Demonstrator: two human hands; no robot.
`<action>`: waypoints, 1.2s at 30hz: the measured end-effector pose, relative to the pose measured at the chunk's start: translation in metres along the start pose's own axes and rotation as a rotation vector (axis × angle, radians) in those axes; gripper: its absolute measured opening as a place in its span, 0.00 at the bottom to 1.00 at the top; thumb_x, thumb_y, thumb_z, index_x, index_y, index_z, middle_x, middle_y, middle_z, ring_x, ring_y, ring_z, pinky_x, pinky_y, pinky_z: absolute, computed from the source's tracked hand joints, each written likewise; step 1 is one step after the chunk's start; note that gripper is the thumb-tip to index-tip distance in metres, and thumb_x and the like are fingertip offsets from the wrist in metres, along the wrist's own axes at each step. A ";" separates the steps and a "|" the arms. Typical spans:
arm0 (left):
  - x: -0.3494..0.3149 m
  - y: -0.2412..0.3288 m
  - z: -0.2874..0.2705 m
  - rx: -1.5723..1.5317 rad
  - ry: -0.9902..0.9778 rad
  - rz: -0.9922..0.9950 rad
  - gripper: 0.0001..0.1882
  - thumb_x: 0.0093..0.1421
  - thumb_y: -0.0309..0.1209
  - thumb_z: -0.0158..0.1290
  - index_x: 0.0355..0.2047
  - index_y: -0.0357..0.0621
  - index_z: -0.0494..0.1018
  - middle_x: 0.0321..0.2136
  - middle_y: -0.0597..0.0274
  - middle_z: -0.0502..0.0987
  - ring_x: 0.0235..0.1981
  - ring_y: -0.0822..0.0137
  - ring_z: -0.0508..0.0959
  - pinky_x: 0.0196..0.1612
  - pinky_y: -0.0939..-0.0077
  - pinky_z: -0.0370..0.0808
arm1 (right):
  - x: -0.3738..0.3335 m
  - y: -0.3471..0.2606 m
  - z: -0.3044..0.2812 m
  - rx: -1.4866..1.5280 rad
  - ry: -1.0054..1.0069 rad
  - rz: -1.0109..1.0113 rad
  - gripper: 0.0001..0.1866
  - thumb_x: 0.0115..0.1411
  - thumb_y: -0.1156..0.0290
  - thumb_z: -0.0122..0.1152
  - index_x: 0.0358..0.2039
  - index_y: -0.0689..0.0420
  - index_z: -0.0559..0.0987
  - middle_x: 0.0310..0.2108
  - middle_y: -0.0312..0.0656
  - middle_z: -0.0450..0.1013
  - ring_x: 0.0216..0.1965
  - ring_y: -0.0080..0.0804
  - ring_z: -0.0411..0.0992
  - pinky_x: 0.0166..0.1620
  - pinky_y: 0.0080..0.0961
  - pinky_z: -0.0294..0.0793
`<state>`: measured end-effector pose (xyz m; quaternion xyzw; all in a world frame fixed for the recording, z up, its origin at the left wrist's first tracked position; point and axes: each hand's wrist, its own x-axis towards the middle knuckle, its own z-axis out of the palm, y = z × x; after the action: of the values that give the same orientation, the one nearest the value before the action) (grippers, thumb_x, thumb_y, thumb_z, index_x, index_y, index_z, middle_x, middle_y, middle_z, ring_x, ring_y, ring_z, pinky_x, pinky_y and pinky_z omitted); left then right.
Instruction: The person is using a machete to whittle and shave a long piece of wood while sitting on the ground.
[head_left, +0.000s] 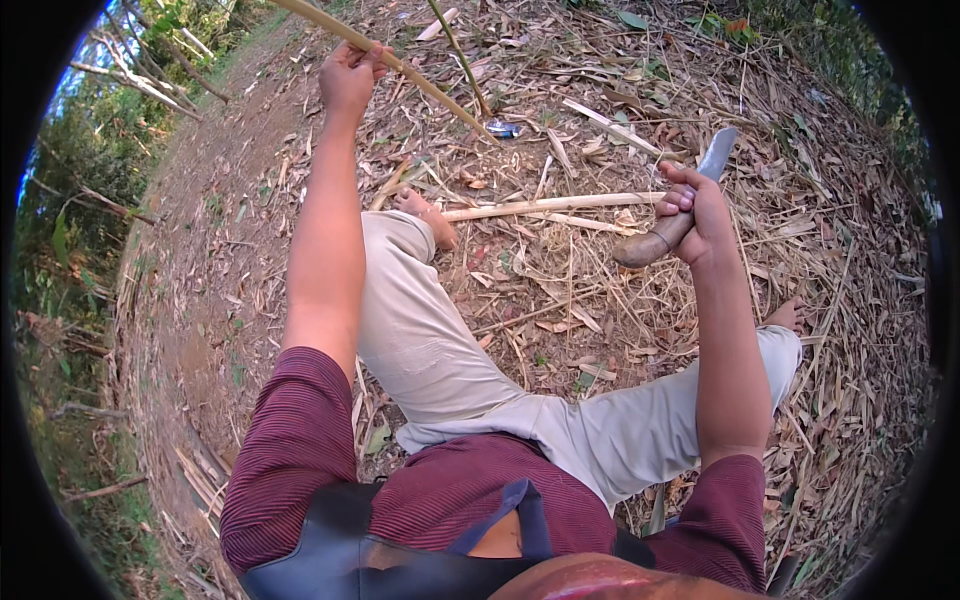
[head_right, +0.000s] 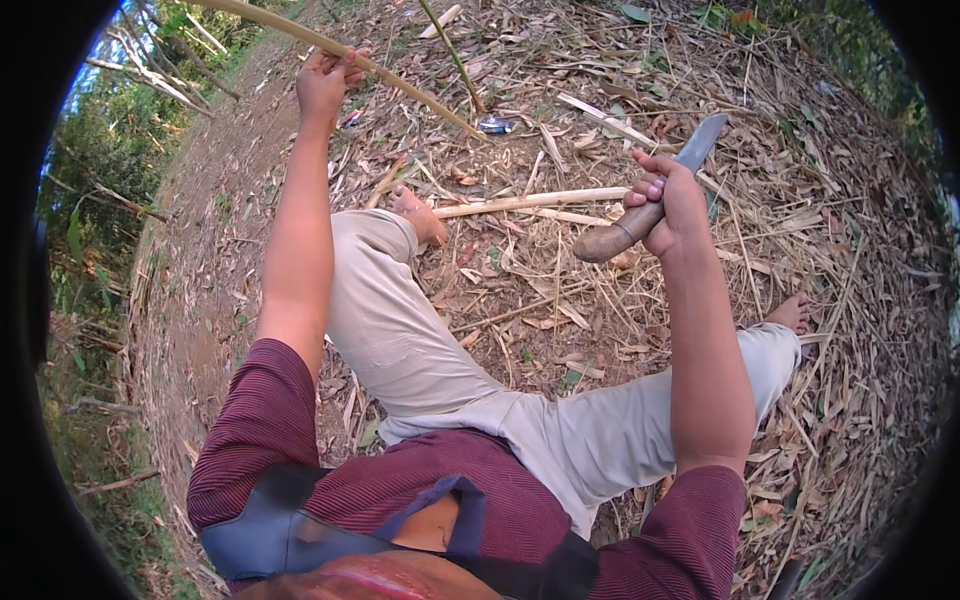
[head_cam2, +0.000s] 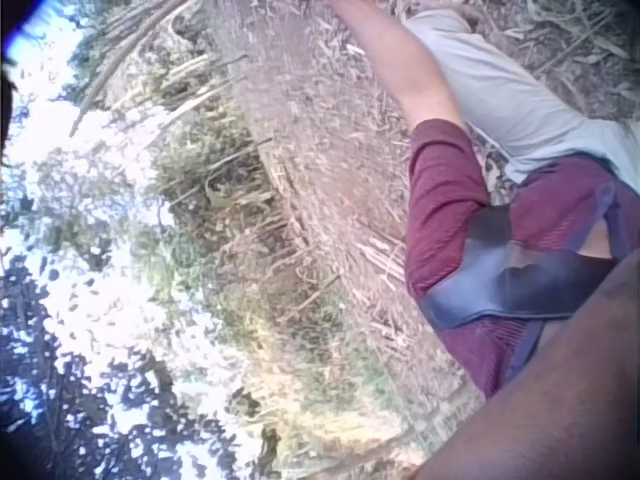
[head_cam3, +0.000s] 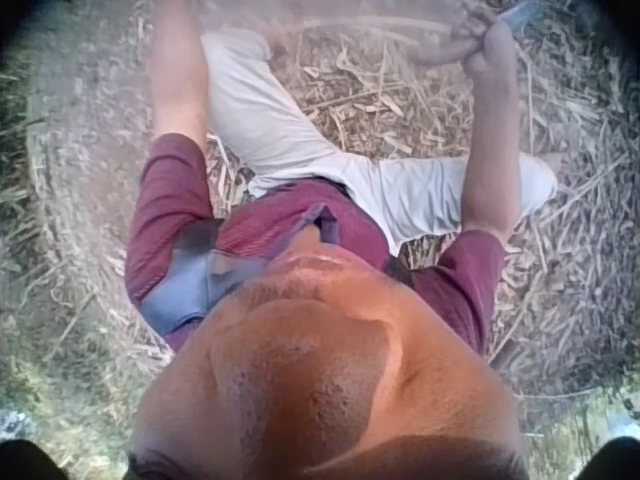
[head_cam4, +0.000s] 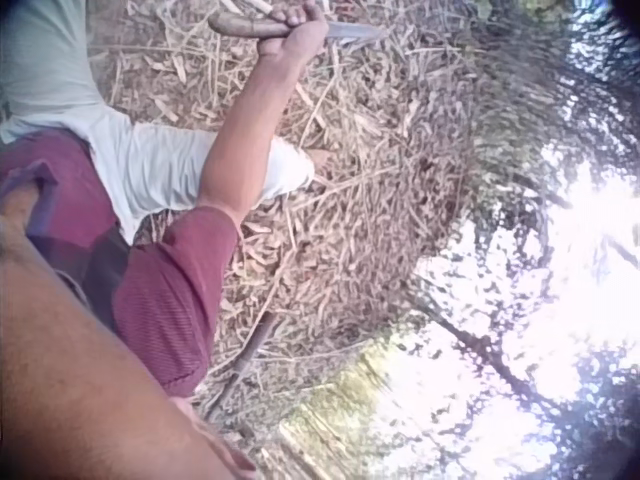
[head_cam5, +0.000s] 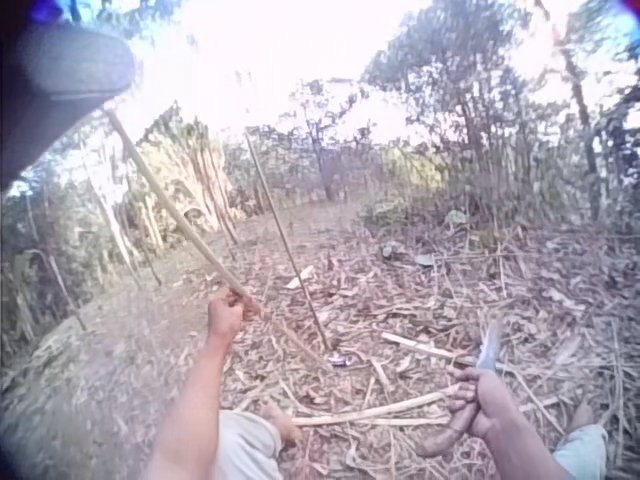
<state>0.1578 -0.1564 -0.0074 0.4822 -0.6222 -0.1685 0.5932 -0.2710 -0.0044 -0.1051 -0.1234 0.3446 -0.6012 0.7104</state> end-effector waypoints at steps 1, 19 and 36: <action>-0.002 0.001 0.015 -0.006 0.008 0.002 0.06 0.64 0.23 0.53 0.40 0.33 0.75 0.33 0.56 0.83 0.29 0.72 0.82 0.30 0.84 0.81 | -0.002 -0.002 0.001 -0.018 0.011 -0.006 0.14 0.62 0.76 0.50 0.46 0.66 0.68 0.16 0.24 0.54 0.15 0.12 0.55 0.20 0.15 0.58; 0.001 -0.056 0.094 0.711 -0.043 0.034 0.10 0.57 0.31 0.60 0.38 0.43 0.76 0.30 0.55 0.82 0.30 0.57 0.82 0.36 0.63 0.78 | -0.026 0.000 0.012 -0.175 -0.023 0.108 0.15 0.64 0.71 0.51 0.47 0.67 0.72 0.16 0.24 0.54 0.15 0.12 0.54 0.19 0.16 0.59; -0.125 0.144 0.033 -0.542 -0.178 -0.293 0.09 0.64 0.28 0.53 0.43 0.36 0.73 0.42 0.44 0.79 0.38 0.59 0.84 0.31 0.74 0.85 | -0.020 0.022 0.034 -0.664 0.020 -0.343 0.28 0.61 0.63 0.66 0.59 0.58 0.71 0.16 0.25 0.60 0.14 0.15 0.59 0.17 0.18 0.59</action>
<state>0.0497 0.0008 0.0256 0.3748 -0.5279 -0.4533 0.6127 -0.2331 0.0112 -0.0863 -0.3970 0.5019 -0.5681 0.5175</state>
